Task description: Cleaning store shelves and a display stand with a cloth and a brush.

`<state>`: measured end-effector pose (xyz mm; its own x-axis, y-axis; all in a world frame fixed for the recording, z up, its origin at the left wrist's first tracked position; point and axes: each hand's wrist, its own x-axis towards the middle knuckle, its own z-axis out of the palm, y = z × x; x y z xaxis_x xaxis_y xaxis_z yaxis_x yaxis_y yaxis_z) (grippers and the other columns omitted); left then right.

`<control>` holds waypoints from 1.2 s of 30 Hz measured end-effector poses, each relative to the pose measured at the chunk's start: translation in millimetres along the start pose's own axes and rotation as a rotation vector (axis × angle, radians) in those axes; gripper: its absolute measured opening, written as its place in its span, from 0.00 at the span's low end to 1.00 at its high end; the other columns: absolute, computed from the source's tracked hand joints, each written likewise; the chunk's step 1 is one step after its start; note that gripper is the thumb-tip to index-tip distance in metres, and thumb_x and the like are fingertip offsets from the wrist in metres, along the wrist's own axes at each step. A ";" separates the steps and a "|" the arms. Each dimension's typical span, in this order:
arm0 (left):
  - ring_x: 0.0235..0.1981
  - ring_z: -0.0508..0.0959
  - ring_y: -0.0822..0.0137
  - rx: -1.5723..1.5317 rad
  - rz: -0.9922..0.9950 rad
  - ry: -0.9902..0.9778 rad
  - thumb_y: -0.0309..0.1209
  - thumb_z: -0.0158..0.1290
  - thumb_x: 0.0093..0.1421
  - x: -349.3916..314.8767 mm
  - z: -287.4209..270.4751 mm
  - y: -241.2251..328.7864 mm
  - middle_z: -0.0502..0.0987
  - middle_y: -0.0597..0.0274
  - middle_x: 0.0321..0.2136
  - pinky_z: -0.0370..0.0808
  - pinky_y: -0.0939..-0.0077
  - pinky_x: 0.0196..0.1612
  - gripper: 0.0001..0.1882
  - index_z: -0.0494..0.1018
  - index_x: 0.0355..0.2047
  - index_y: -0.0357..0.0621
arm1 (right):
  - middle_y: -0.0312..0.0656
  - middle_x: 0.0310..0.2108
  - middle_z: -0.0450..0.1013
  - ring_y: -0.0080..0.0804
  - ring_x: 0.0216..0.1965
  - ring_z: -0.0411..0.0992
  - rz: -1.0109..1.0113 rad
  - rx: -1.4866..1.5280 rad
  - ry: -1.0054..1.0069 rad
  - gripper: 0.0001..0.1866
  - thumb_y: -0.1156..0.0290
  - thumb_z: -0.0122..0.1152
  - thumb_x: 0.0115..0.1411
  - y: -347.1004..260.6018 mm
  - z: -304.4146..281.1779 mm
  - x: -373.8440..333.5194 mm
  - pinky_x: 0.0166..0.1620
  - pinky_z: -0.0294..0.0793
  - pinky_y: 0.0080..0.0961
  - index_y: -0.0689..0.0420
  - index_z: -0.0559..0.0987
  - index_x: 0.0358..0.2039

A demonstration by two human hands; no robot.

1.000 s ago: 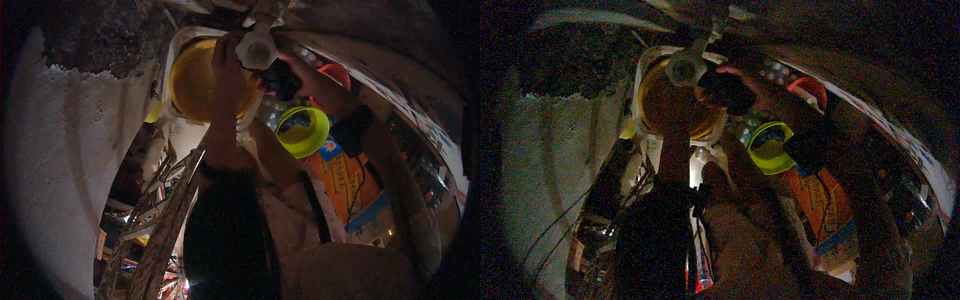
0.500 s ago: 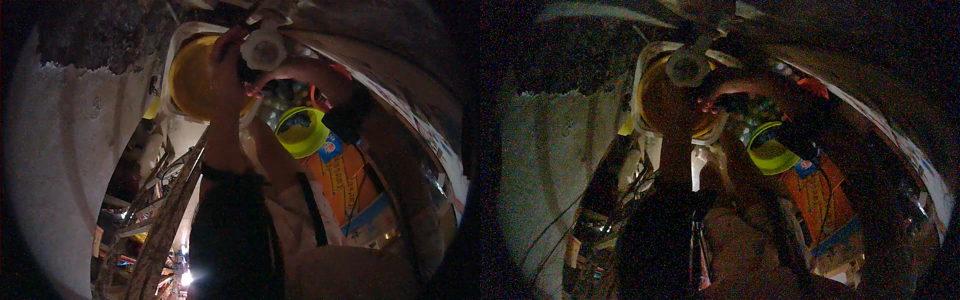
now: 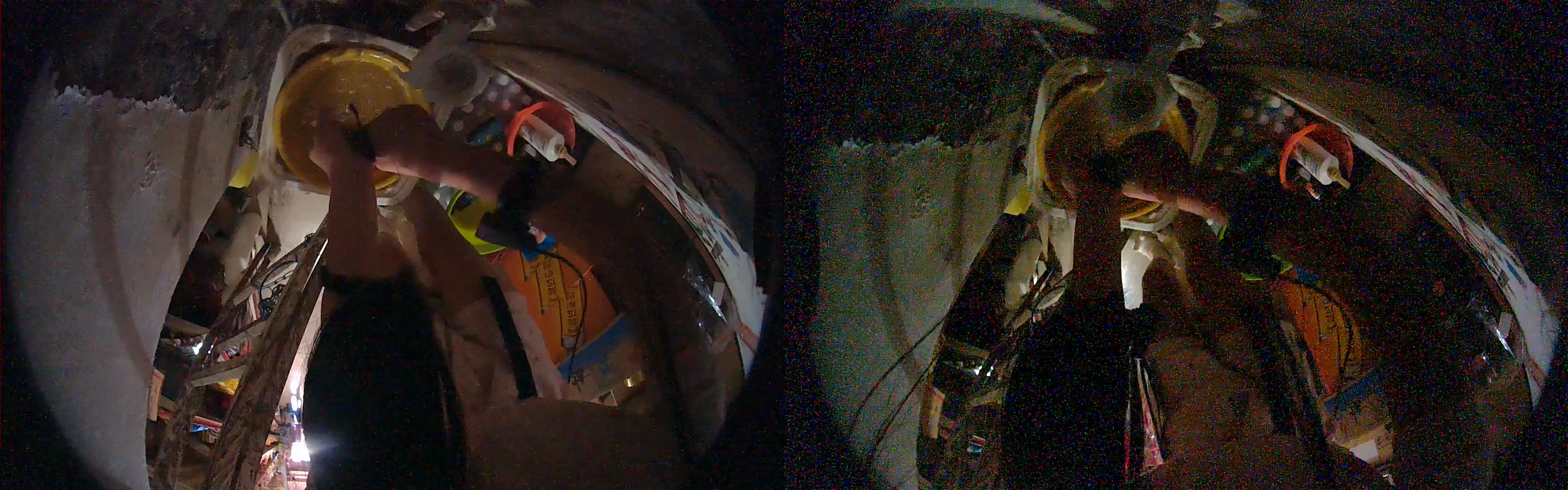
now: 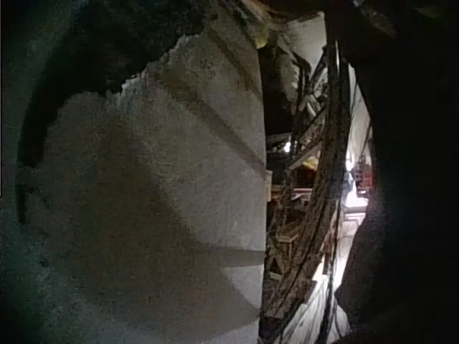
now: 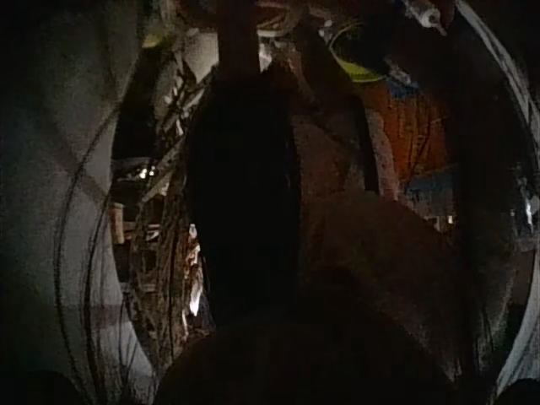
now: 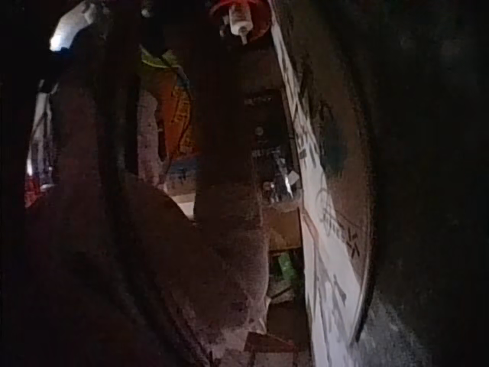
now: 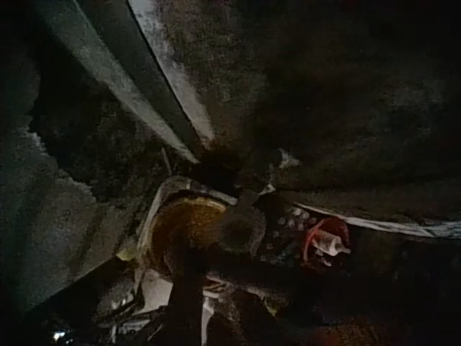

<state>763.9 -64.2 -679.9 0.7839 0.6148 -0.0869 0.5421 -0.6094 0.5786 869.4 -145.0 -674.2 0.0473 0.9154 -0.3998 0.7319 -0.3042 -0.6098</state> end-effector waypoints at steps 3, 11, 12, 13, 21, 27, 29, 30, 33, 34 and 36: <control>0.40 0.77 0.54 0.045 0.040 -0.006 0.33 0.50 0.52 -11.7 -4.8 -2.4 0.76 0.52 0.37 0.76 0.59 0.36 0.16 0.72 0.41 0.45 | 0.49 0.23 0.75 0.47 0.28 0.76 0.101 0.009 0.024 0.13 0.60 0.57 0.46 -3.7 20.6 1.9 0.32 0.75 0.42 0.57 0.80 0.23; 0.41 0.76 0.53 0.091 0.085 -0.011 0.33 0.50 0.52 -7.2 -8.3 0.1 0.75 0.52 0.37 0.76 0.59 0.37 0.16 0.72 0.42 0.45 | 0.46 0.18 0.74 0.43 0.22 0.74 0.112 0.011 0.116 0.16 0.58 0.60 0.48 7.5 18.7 -12.8 0.27 0.72 0.38 0.59 0.77 0.18; 0.41 0.76 0.53 0.091 0.115 -0.020 0.33 0.50 0.52 -4.0 -3.3 1.3 0.75 0.52 0.37 0.76 0.59 0.37 0.16 0.72 0.42 0.45 | 0.45 0.17 0.73 0.40 0.20 0.74 0.169 0.073 0.171 0.17 0.56 0.61 0.49 17.3 14.3 -19.4 0.25 0.71 0.36 0.59 0.76 0.17; 0.41 0.76 0.53 0.137 0.083 -0.001 0.33 0.50 0.52 -13.3 -16.6 0.0 0.75 0.52 0.37 0.76 0.59 0.37 0.17 0.72 0.42 0.45 | 0.43 0.16 0.72 0.36 0.18 0.72 0.224 0.241 -0.086 0.18 0.56 0.61 0.50 21.6 9.7 -18.7 0.23 0.69 0.33 0.58 0.74 0.15; 0.42 0.76 0.53 0.223 0.241 -0.006 0.33 0.50 0.51 -17.7 -28.8 22.7 0.75 0.51 0.38 0.76 0.58 0.38 0.17 0.72 0.43 0.45 | 0.32 0.10 0.62 0.20 0.12 0.59 0.377 1.252 -0.874 0.16 0.65 0.59 0.52 31.6 -43.2 -30.1 0.20 0.59 0.22 0.56 0.69 0.12; 0.36 0.77 0.52 0.079 0.241 -0.018 0.33 0.54 0.48 -50.1 -37.6 7.6 0.76 0.50 0.35 0.77 0.59 0.35 0.19 0.72 0.43 0.45 | 0.34 0.12 0.65 0.22 0.15 0.62 0.282 1.014 -1.167 0.12 0.64 0.59 0.52 -5.1 -40.6 -20.1 0.20 0.61 0.24 0.57 0.73 0.18; 0.33 0.78 0.52 0.101 0.211 0.052 0.33 0.55 0.47 -62.7 -29.4 4.6 0.76 0.50 0.34 0.77 0.58 0.34 0.20 0.72 0.42 0.45 | 0.37 0.15 0.68 0.27 0.17 0.66 0.111 0.678 -0.899 0.12 0.63 0.60 0.50 -10.5 -34.9 -20.9 0.22 0.65 0.27 0.58 0.75 0.21; 0.33 0.78 0.51 0.122 0.191 0.077 0.33 0.56 0.46 -65.3 -18.1 1.1 0.76 0.50 0.33 0.76 0.57 0.35 0.20 0.72 0.42 0.45 | 0.39 0.16 0.71 0.31 0.18 0.69 0.000 0.559 -0.745 0.12 0.62 0.60 0.49 -6.2 -23.1 -18.5 0.24 0.68 0.29 0.59 0.76 0.22; 0.31 0.78 0.50 0.169 0.076 -0.031 0.34 0.56 0.47 -72.9 -9.9 -1.6 0.77 0.49 0.30 0.76 0.55 0.34 0.20 0.72 0.42 0.44 | 0.47 0.22 0.75 0.42 0.26 0.74 -0.063 0.123 -0.341 0.16 0.58 0.62 0.46 -19.5 -19.2 -25.7 0.30 0.73 0.36 0.59 0.79 0.26; 0.30 0.78 0.50 0.181 0.026 -0.097 0.35 0.57 0.48 -76.0 -11.3 -1.4 0.77 0.48 0.29 0.76 0.54 0.34 0.20 0.72 0.42 0.43 | 0.50 0.24 0.76 0.46 0.28 0.76 -0.042 -0.032 -0.216 0.17 0.57 0.62 0.45 -29.0 -22.7 -27.9 0.32 0.74 0.38 0.59 0.80 0.27; 0.31 0.78 0.50 0.163 0.008 -0.149 0.37 0.57 0.49 -76.4 -16.8 1.6 0.77 0.47 0.28 0.76 0.54 0.34 0.20 0.73 0.41 0.41 | 0.51 0.26 0.76 0.48 0.31 0.76 -0.061 -0.173 -0.303 0.17 0.57 0.62 0.43 -29.2 -18.1 -18.1 0.34 0.75 0.40 0.58 0.81 0.28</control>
<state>699.8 -103.8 -658.7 0.8177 0.5364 -0.2088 0.5682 -0.6940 0.4422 859.5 -147.9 -636.8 -0.1850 0.8029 -0.5667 0.8325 -0.1784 -0.5245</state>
